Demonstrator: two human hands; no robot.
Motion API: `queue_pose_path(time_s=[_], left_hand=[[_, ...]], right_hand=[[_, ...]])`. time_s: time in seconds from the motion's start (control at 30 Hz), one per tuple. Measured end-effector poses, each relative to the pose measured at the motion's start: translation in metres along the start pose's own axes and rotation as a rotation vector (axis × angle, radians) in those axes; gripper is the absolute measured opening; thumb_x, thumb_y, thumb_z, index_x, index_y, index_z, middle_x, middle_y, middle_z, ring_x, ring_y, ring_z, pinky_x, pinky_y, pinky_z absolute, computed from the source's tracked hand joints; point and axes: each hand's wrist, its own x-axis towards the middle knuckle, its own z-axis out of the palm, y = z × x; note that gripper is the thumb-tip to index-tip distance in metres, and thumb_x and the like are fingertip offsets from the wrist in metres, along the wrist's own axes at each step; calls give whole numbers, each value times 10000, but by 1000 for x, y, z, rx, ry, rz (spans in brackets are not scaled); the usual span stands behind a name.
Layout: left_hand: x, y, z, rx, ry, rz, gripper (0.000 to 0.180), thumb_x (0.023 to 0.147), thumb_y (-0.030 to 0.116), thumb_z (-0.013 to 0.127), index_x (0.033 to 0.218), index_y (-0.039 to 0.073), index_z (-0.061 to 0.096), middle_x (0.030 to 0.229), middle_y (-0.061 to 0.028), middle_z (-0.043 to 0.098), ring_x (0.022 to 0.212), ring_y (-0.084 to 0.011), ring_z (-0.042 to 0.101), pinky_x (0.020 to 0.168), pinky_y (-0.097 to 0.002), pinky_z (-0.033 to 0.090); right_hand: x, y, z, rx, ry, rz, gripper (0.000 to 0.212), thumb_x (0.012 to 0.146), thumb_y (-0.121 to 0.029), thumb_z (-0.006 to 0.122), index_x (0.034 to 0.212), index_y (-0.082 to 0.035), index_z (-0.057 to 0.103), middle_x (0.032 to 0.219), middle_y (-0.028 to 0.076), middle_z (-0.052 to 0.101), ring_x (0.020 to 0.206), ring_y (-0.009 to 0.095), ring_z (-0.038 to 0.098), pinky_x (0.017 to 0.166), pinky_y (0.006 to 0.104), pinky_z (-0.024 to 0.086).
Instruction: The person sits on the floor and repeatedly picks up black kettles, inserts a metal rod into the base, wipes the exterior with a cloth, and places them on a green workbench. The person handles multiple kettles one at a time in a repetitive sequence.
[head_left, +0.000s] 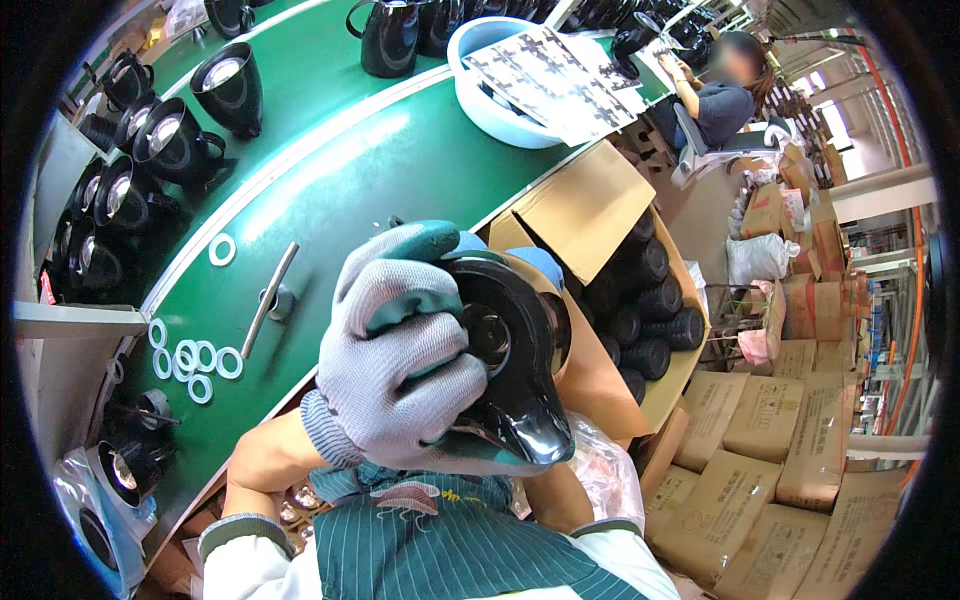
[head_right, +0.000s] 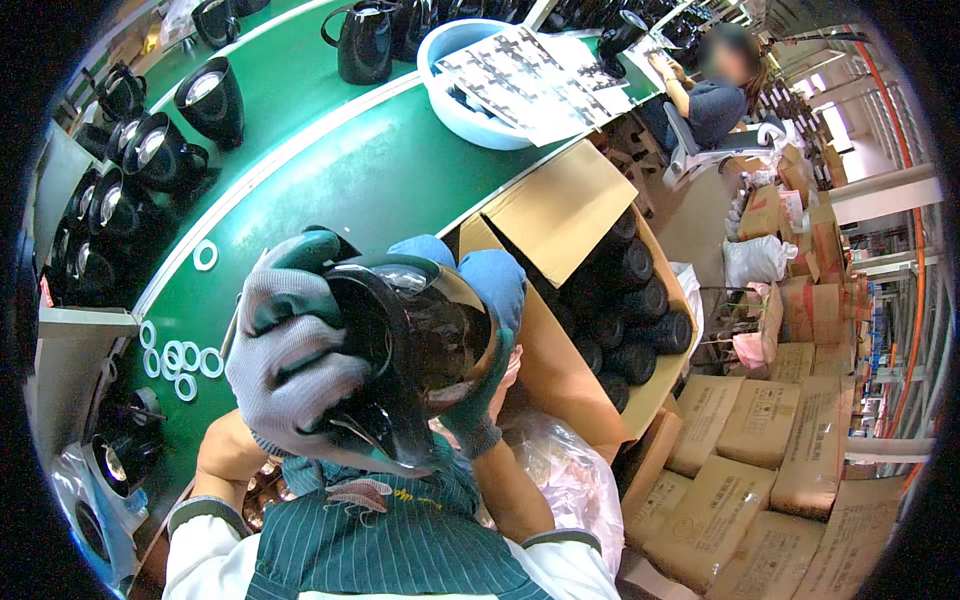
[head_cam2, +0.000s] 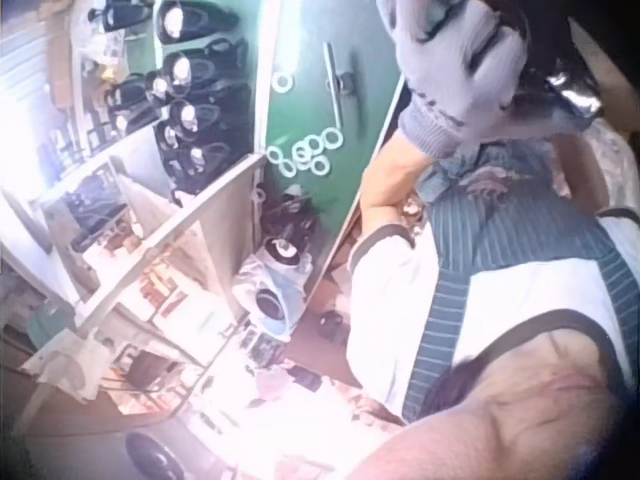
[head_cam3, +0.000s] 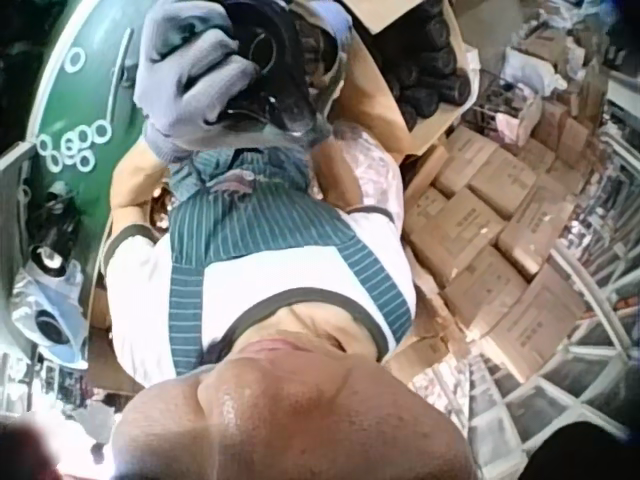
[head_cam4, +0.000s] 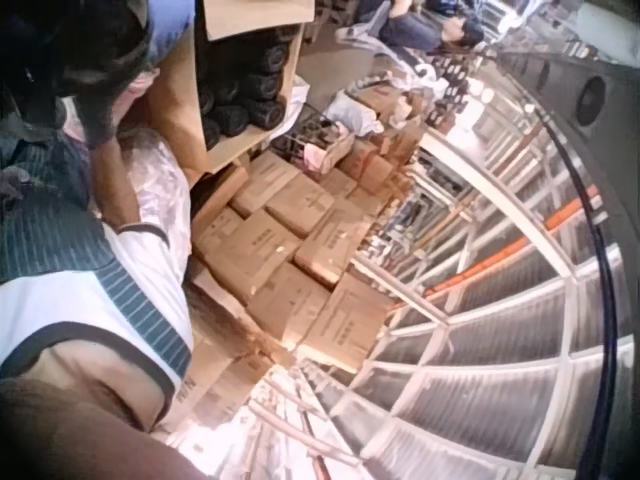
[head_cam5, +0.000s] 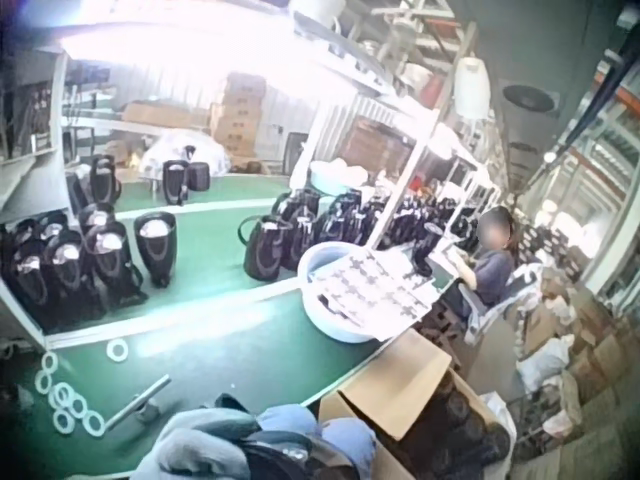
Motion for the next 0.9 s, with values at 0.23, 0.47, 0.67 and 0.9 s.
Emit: queue_pose_path(time_s=[0.23, 0.47, 0.67, 0.9], left_hand=[[4, 1, 7, 60, 93, -51, 308, 692, 348, 750, 883, 110, 711, 1021, -109, 659, 1118, -351, 584, 1066, -646, 414], [-38, -43, 22, -1012, 194, -733, 586, 1008, 331, 598, 1429, -31, 410, 1461, -213, 513, 1331, -325, 508, 1160, -422, 361], [-35, -58, 9, -1011, 193, -1079, 948, 784, 162, 897, 1516, -31, 326, 1352, -149, 586, 1242, -209, 578, 1047, -361, 496], [-14, -64, -14, -636, 177, -865, 990, 685, 225, 970, 1450, -14, 388, 1291, -132, 579, 1199, -187, 590, 1038, -357, 502]], right_hand=[[-12, -10, 9, -42, 19, -34, 619, 1028, -423, 495, 1520, -53, 435, 1499, 144, 515, 1337, 270, 542, 1167, 408, 410], [4, -39, 15, -157, 22, -85, 633, 1038, -457, 458, 1523, -51, 436, 1492, 144, 523, 1332, 278, 546, 1175, 410, 400], [34, -61, 34, -195, -2, -85, 648, 1046, -486, 425, 1524, -49, 436, 1486, 143, 529, 1328, 285, 549, 1182, 412, 391], [84, -49, 66, -147, -108, -25, 669, 1057, -520, 388, 1527, -46, 437, 1479, 143, 537, 1324, 293, 553, 1191, 414, 380]])
